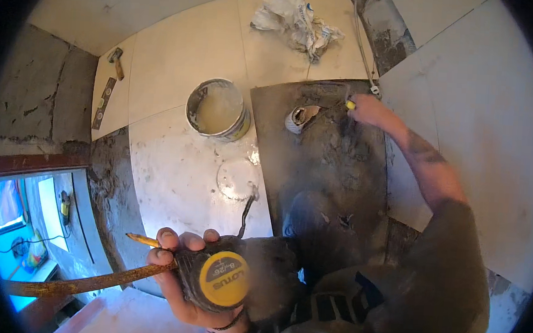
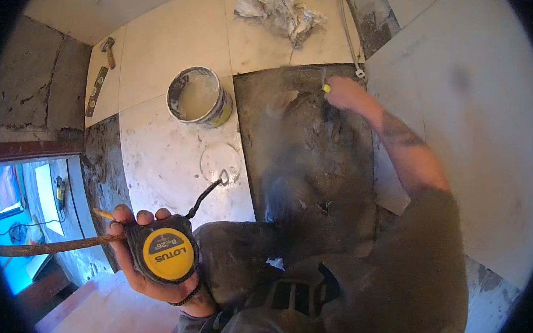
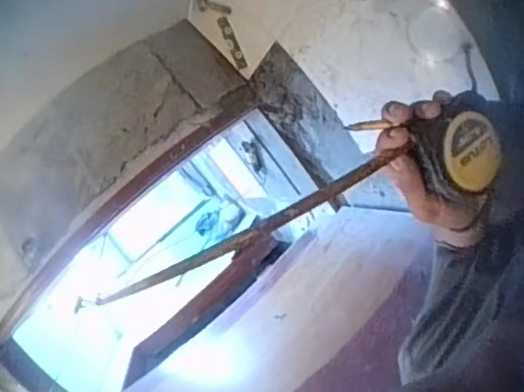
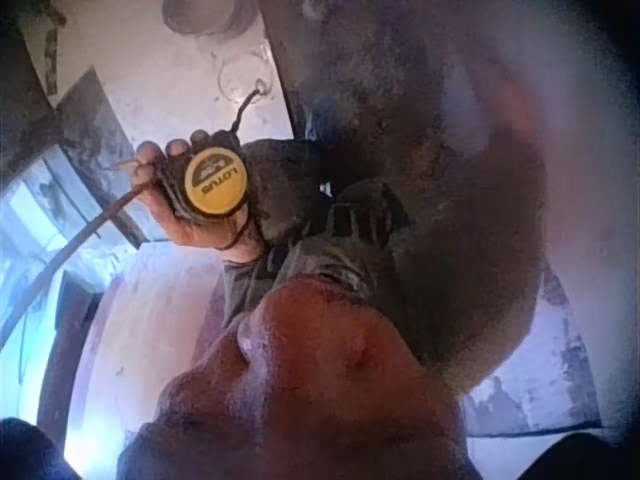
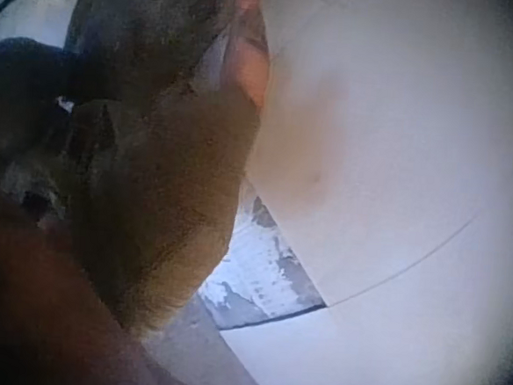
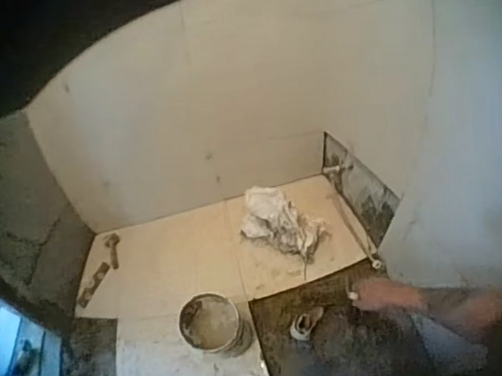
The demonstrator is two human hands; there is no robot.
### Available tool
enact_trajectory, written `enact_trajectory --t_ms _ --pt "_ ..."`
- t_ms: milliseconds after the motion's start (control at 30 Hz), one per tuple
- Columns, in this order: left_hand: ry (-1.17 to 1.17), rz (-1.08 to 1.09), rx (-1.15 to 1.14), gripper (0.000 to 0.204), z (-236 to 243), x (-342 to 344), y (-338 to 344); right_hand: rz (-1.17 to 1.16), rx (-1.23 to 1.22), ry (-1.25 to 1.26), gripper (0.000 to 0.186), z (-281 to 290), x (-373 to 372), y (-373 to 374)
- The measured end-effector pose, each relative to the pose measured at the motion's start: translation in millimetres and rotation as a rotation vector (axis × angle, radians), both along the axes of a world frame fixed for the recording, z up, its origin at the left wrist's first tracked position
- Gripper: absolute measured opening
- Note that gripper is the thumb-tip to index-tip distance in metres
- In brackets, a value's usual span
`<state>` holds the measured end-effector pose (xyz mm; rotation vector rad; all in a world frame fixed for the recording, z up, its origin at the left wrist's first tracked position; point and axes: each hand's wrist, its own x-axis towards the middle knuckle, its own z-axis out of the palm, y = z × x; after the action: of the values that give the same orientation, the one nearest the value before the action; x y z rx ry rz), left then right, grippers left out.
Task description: The person spreads mortar onto a concrete floor using a trowel, while holding a measuring tape and pencil in their other hand.
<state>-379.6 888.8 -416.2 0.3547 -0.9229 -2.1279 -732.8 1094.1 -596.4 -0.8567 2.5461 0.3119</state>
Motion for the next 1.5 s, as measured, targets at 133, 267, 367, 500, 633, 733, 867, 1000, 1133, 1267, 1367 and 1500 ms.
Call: enact_trajectory --t_ms 133,267,367,500,633,733,867,1000,1133,1267,1367,1500 --pt "0.009 -0.033 -0.016 0.034 2 15 13 -0.656 -0.9 -0.6 0.024 4 98 29" --pt "-0.006 -0.079 -0.08 0.033 1 34 26 -0.678 -1.021 -0.606 0.019 -30 182 27" --pt "-0.024 -0.062 -0.096 0.032 -2 50 38 -0.746 -1.048 -0.762 0.018 -68 222 13" --pt "-0.08 -0.062 0.033 0.028 7 75 52 -0.984 -1.172 -1.151 0.024 -123 242 -29" --pt "-0.127 -0.033 -0.058 0.027 9 90 66 -1.185 -1.342 -1.369 0.026 -160 221 -74" --pt "-0.128 -0.046 -0.064 0.024 12 100 68 -1.209 -1.383 -1.286 0.023 -168 224 -68" --pt "-0.228 -0.02 -0.052 0.022 17 114 62 -1.366 -1.278 -1.286 0.024 -160 272 -18" --pt "-0.149 0.007 -0.009 0.021 17 121 63 -1.077 -1.223 -1.152 0.027 -156 286 6" --pt "-0.114 -0.043 -0.072 0.022 15 119 74 -0.899 -1.234 -1.258 0.026 -157 269 -6" --pt "-0.071 -0.114 -0.165 0.025 14 112 80 -0.972 -1.246 -1.321 0.026 -158 267 -9" --pt "-0.053 -0.12 -0.107 0.024 15 110 82 -0.877 -1.23 -1.358 0.025 -163 270 1" --pt "-0.078 -0.136 -0.138 0.024 17 108 88 -0.845 -1.139 -1.358 0.026 -183 262 12"
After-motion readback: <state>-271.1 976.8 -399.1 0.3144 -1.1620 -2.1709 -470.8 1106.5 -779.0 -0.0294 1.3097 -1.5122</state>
